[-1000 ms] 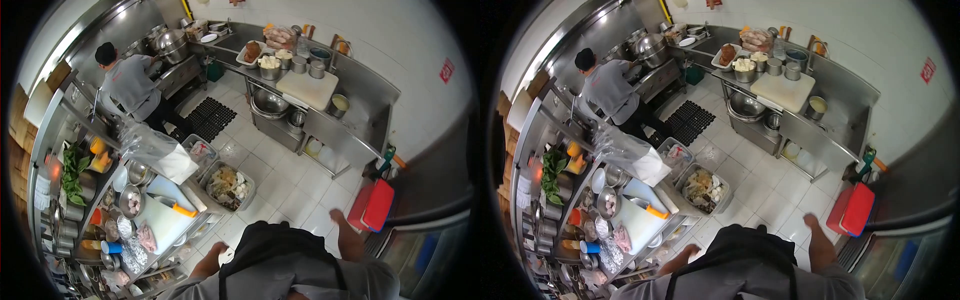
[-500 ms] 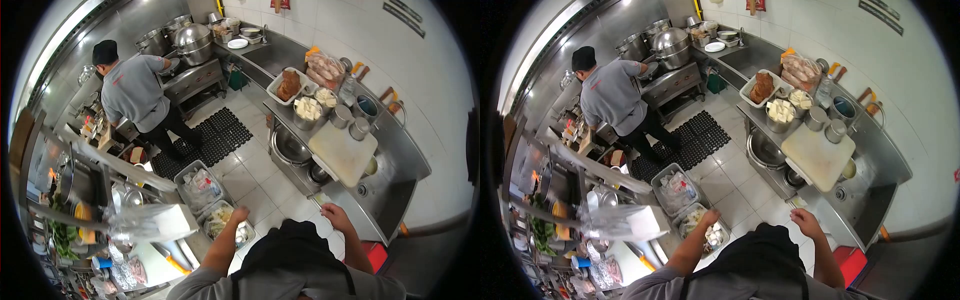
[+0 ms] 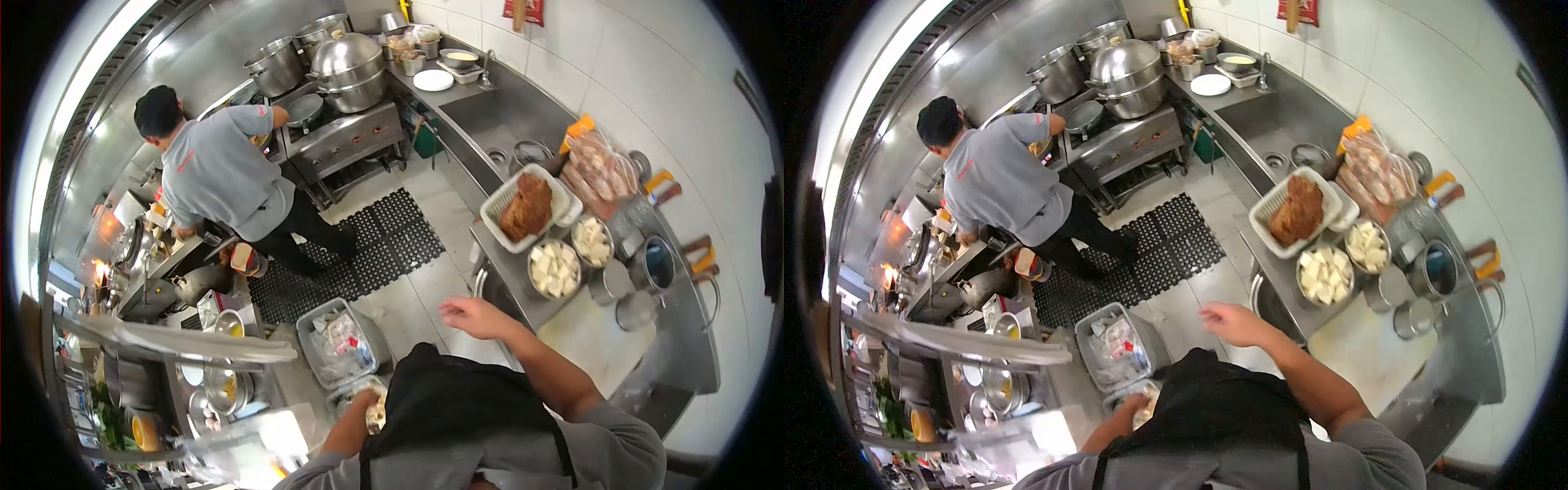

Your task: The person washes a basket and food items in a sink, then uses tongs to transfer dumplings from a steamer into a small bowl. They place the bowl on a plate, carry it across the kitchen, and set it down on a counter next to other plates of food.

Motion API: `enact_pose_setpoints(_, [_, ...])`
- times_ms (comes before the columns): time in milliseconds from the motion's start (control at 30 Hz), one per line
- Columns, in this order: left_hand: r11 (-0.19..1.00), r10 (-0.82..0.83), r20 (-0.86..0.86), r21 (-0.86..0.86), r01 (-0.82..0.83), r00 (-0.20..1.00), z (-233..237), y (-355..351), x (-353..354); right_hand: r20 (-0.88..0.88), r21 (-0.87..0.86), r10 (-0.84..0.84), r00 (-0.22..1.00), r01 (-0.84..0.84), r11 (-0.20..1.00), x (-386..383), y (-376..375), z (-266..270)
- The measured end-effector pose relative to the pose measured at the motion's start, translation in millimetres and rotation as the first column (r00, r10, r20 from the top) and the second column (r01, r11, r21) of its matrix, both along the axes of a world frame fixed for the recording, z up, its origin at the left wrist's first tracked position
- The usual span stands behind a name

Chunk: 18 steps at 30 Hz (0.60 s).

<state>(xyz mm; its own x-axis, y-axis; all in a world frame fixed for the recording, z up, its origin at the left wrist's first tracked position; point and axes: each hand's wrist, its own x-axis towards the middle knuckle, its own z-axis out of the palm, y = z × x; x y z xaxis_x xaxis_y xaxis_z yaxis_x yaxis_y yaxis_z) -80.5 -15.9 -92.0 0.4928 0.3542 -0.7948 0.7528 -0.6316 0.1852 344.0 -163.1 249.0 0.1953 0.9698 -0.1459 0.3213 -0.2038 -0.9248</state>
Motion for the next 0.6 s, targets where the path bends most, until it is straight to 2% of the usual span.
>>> enact_pose_setpoints(33, [0.998, -0.054, 0.055, -0.009, 0.054, 0.997, -35, 4, -34, 0.006, 0.052, 0.057, 0.998, -0.057, 0.997, 8, 37, 4])
enact_pose_setpoints(67, [0.994, -0.107, 0.111, -0.013, 0.109, 0.988, -16, 8, -38, -0.071, 0.137, 0.057, 0.996, -0.047, 0.989, 15, 74, 5])
enact_pose_setpoints(100, [0.997, -0.072, 0.077, -0.008, 0.073, 0.994, -21, 30, -35, -0.148, 0.221, 0.056, 0.987, -0.022, 0.975, 22, 111, 5])
enact_pose_setpoints(200, [1.0, 0.004, -0.017, 0.02, -0.003, 1.0, -22, 110, -15, -0.296, 0.292, 0.036, 0.955, 0.054, 0.955, 53, 205, 26])
enact_pose_setpoints(233, [0.999, 0.022, -0.039, 0.034, -0.021, 0.999, -23, 142, -4, -0.362, 0.313, 0.02, 0.932, 0.101, 0.944, 66, 237, 16])
enact_pose_setpoints(333, [0.986, 0.151, -0.025, 0.079, -0.149, 0.988, -9, 234, 69, -0.327, 0.324, -0.074, 0.942, 0.185, 0.928, 115, 306, 15])
enact_pose_setpoints(367, [0.976, 0.189, 0.04, 0.102, -0.193, 0.981, -2, 268, 105, -0.229, 0.322, -0.102, 0.968, 0.174, 0.93, 133, 324, 17])
enact_pose_setpoints(400, [0.961, 0.246, 0.186, 0.081, -0.264, 0.951, 14, 314, 156, -0.232, 0.306, -0.134, 0.963, 0.203, 0.93, 148, 339, 15])
enact_pose_setpoints(433, [0.85, 0.49, 0.481, -0.082, -0.52, 0.727, -10, 356, 200, -0.232, 0.293, -0.166, 0.958, 0.232, 0.928, 170, 356, 11])
enact_pose_setpoints(467, [0.823, 0.565, 0.527, -0.298, -0.484, 0.635, 29, 396, 267, -0.229, 0.281, -0.198, 0.953, 0.259, 0.924, 193, 371, 5])
enact_pose_setpoints(500, [0.555, 0.832, 0.403, -0.612, -0.563, 0.382, 90, 417, 345, -0.257, 0.28, -0.252, 0.933, 0.321, 0.905, 214, 385, -5])
enact_pose_setpoints(533, [0.53, 0.847, 0.38, -0.666, -0.524, 0.373, 139, 440, 409, -0.31, 0.27, -0.289, 0.906, 0.375, 0.887, 235, 395, -7])
enact_pose_setpoints(567, [0.636, 0.769, 0.492, -0.653, -0.411, 0.409, 179, 463, 470, -0.363, 0.258, -0.323, 0.874, 0.427, 0.866, 255, 404, -10])
enact_pose_setpoints(600, [0.851, 0.522, 0.685, -0.385, -0.356, 0.507, 134, 518, 525, -0.417, 0.242, -0.354, 0.837, 0.478, 0.844, 275, 411, -15])
